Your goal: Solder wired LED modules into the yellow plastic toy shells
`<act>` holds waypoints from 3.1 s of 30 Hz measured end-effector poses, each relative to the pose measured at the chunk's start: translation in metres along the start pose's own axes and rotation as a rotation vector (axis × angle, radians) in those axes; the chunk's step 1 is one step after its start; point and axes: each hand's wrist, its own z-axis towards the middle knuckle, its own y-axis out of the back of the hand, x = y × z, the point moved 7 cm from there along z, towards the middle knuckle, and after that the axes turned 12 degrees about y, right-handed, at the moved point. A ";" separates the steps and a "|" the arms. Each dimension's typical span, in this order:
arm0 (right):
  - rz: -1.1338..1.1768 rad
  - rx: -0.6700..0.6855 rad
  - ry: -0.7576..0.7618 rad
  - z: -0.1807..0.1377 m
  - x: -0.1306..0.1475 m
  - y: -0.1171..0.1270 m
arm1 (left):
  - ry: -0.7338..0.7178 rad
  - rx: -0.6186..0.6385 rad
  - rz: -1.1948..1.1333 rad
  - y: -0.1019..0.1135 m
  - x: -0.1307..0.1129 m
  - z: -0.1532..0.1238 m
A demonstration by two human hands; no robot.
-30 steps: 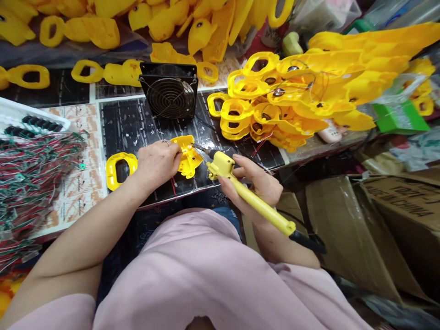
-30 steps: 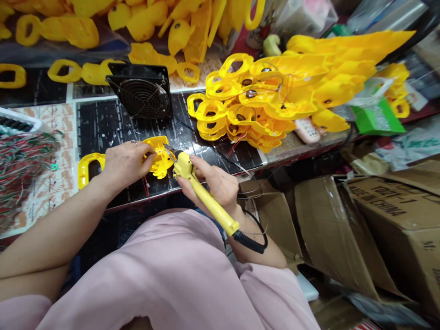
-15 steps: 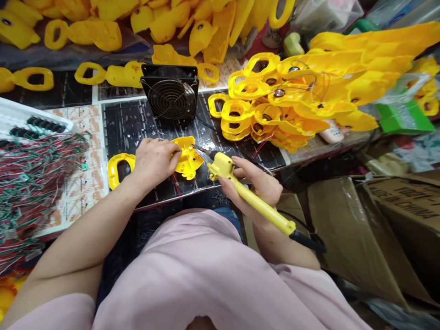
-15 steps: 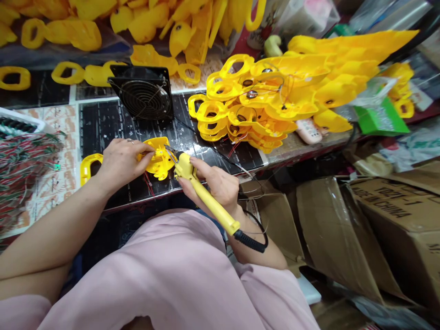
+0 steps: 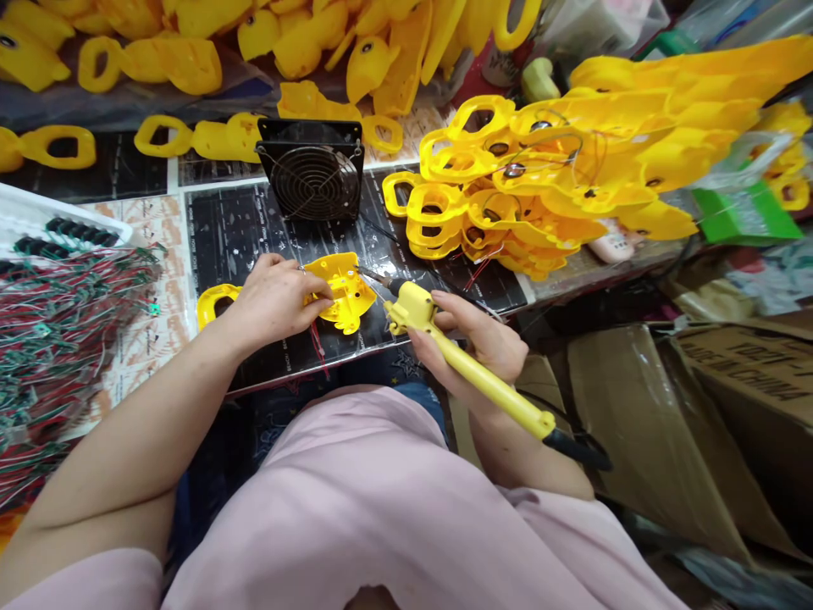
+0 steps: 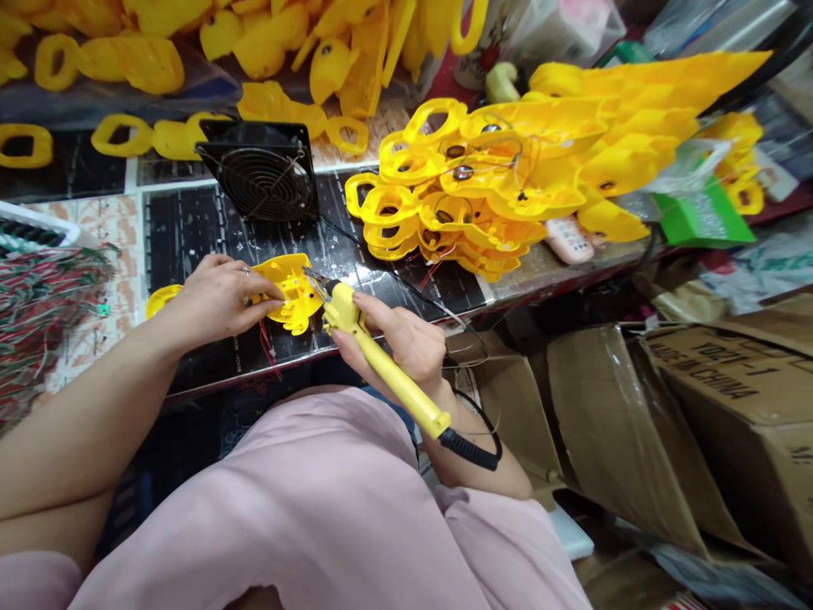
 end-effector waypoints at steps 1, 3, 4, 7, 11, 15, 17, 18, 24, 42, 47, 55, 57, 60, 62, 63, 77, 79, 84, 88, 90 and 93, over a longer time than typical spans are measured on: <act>0.000 0.002 0.000 0.000 0.000 0.000 | -0.005 0.021 -0.005 -0.001 0.000 0.000; 0.008 0.005 -0.005 0.000 -0.001 0.001 | -0.016 0.057 -0.023 -0.002 0.000 0.002; 0.014 0.003 -0.009 -0.001 -0.001 0.001 | -0.025 0.076 -0.030 -0.003 0.000 0.003; 0.028 -0.012 -0.010 -0.001 -0.003 0.002 | -0.057 0.126 -0.014 -0.004 -0.003 0.005; 0.009 -0.003 -0.013 -0.002 -0.004 0.002 | -0.048 0.073 0.054 0.000 -0.007 0.003; 0.042 -0.033 -0.007 -0.004 -0.001 0.002 | 0.075 -0.169 0.061 0.009 -0.008 -0.001; 0.052 -0.040 0.000 -0.003 0.002 0.000 | 0.100 -0.228 0.061 0.006 -0.011 -0.003; 0.054 -0.032 0.005 -0.003 0.003 -0.001 | 0.101 -0.239 0.058 0.003 -0.012 -0.003; 0.057 -0.015 0.039 0.000 0.008 -0.005 | 0.090 -0.327 -0.017 -0.003 -0.014 -0.005; 0.146 0.002 0.108 0.004 0.018 -0.016 | 0.135 -0.157 0.107 -0.002 -0.020 -0.004; 0.072 -0.085 0.074 0.005 0.011 0.002 | 0.146 -0.200 0.053 -0.005 -0.017 0.001; -0.008 -0.053 0.031 0.001 0.008 -0.001 | 0.119 -0.244 0.020 -0.004 -0.014 0.000; -0.007 -0.040 0.014 0.000 0.007 -0.002 | 0.128 -0.242 0.006 -0.004 -0.013 0.000; 0.013 -0.028 0.004 -0.003 0.005 -0.003 | 0.111 -0.268 0.004 -0.004 -0.013 0.001; 0.021 -0.039 0.005 -0.005 0.004 -0.002 | 0.091 -0.294 0.016 -0.004 -0.014 0.001; 0.024 -0.054 0.010 -0.006 0.004 -0.002 | 0.086 -0.303 0.022 -0.005 -0.013 0.001; 0.107 0.073 0.107 -0.013 0.002 -0.060 | 0.116 -0.236 -0.004 -0.005 -0.015 0.001; 0.092 0.127 0.158 -0.015 0.004 -0.071 | 0.139 -0.205 -0.030 -0.001 -0.012 0.001; 0.087 0.183 0.209 -0.018 0.005 -0.081 | 0.158 -0.085 -0.093 0.014 0.002 -0.001; 0.087 0.180 0.209 -0.020 0.004 -0.081 | 0.065 -0.023 0.049 0.021 -0.004 0.000; 0.100 0.199 0.209 -0.020 0.004 -0.082 | 0.049 -0.022 0.166 0.022 -0.012 0.001; 0.097 0.195 0.208 -0.019 0.004 -0.081 | 0.045 0.002 0.279 0.021 -0.023 0.002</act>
